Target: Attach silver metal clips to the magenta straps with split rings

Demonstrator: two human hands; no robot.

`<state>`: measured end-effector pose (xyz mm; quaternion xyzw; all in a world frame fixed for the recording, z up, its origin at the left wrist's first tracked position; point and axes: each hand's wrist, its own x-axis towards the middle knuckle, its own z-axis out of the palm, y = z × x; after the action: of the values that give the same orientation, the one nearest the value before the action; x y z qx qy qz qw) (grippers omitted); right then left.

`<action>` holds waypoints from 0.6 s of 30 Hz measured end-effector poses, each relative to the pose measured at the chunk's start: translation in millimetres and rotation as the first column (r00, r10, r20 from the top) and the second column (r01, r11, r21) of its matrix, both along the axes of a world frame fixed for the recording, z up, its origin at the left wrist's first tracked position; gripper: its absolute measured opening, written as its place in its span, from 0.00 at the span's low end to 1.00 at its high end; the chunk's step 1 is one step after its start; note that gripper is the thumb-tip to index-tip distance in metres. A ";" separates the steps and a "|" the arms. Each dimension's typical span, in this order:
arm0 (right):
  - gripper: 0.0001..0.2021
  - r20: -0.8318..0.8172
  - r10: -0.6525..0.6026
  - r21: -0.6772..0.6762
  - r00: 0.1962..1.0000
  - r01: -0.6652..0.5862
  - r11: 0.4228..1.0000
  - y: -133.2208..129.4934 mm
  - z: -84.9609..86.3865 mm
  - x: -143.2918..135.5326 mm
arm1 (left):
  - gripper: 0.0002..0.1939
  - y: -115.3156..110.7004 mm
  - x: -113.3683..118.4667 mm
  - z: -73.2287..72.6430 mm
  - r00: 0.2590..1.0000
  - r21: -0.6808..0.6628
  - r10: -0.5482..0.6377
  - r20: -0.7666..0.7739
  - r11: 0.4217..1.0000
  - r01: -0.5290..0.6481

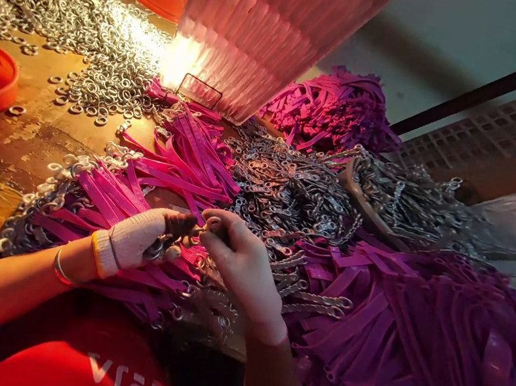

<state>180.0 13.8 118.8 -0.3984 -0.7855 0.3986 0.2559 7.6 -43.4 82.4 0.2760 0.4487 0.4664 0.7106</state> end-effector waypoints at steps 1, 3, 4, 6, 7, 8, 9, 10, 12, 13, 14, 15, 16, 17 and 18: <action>0.12 -0.002 0.013 -0.049 1.000 -0.013 0.999 2.2 1.2 -1.4 | 0.15 -1.7 -2.7 2.4 1.000 0.015 -0.028 -0.015 1.000 0.028; 0.13 -0.006 0.025 -0.107 1.000 -0.026 0.994 3.9 0.1 -4.6 | 0.19 -4.5 -7.3 6.1 0.991 0.061 -0.098 -0.089 0.993 0.103; 0.13 -0.012 0.019 -0.116 1.000 -0.021 0.993 3.5 -1.8 -5.9 | 0.20 -5.6 -9.0 7.1 0.983 0.081 -0.126 -0.132 0.987 0.137; 0.16 -0.015 -0.006 -0.104 1.000 0.005 0.995 0.7 -6.8 -6.8 | 0.21 -7.3 -10.9 6.9 0.975 0.102 -0.141 -0.174 0.982 0.160; 0.18 -0.005 -0.020 -0.089 1.000 0.020 0.996 -1.4 -9.1 -6.4 | 0.21 -8.0 -10.9 6.1 0.976 0.110 -0.127 -0.178 0.983 0.148; 0.19 0.013 -0.028 -0.070 1.000 0.028 0.997 -3.8 -11.0 -5.5 | 0.20 -8.6 -10.5 4.9 0.979 0.118 -0.106 -0.176 0.985 0.128; 0.20 0.037 -0.020 -0.054 0.999 0.022 0.998 -6.6 -12.5 -4.6 | 0.20 -9.3 -9.8 3.6 0.982 0.129 -0.081 -0.170 0.986 0.104; 0.19 0.061 0.002 -0.044 0.998 0.000 0.999 -9.5 -13.6 -3.7 | 0.19 -10.0 -9.0 2.5 0.985 0.139 -0.065 -0.160 0.986 0.088; 0.14 0.083 0.043 -0.017 0.996 -0.041 0.999 -15.5 -15.3 -2.8 | 0.18 -11.2 -8.0 1.1 0.988 0.152 -0.066 -0.141 0.984 0.088; 0.12 0.086 0.045 0.006 0.995 -0.046 0.999 -18.3 -16.3 -2.9 | 0.17 -11.5 -8.0 0.9 0.986 0.160 -0.083 -0.147 0.981 0.107; 0.12 0.089 0.031 0.039 0.996 -0.034 0.999 -20.8 -17.4 -3.1 | 0.15 -11.5 -8.4 0.9 0.980 0.183 -0.095 -0.176 0.975 0.127; 0.11 0.095 0.008 0.079 0.995 -0.015 0.997 -22.9 -18.6 -3.4 | 0.12 -11.1 -9.0 1.1 0.969 0.225 -0.085 -0.231 0.965 0.138; 0.11 0.105 -0.010 0.120 0.994 -0.003 0.993 -24.4 -19.8 -3.5 | 0.10 -10.4 -9.5 1.4 0.952 0.279 -0.057 -0.301 0.949 0.146; 0.10 0.122 -0.013 0.161 0.992 -0.007 0.987 -25.4 -21.0 -3.4 | 0.08 -9.4 -9.8 1.8 0.933 0.330 -0.022 -0.360 0.932 0.149; 0.10 0.147 -0.003 0.208 0.989 -0.027 0.978 -25.8 -21.9 -3.0 | 0.08 -8.1 -9.4 2.3 0.921 0.350 -0.005 -0.388 0.925 0.152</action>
<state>177.0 -12.0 96.9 -0.3925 -0.8421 0.2850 0.2358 -1.8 -51.4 84.7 0.5092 0.4694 0.4512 0.5628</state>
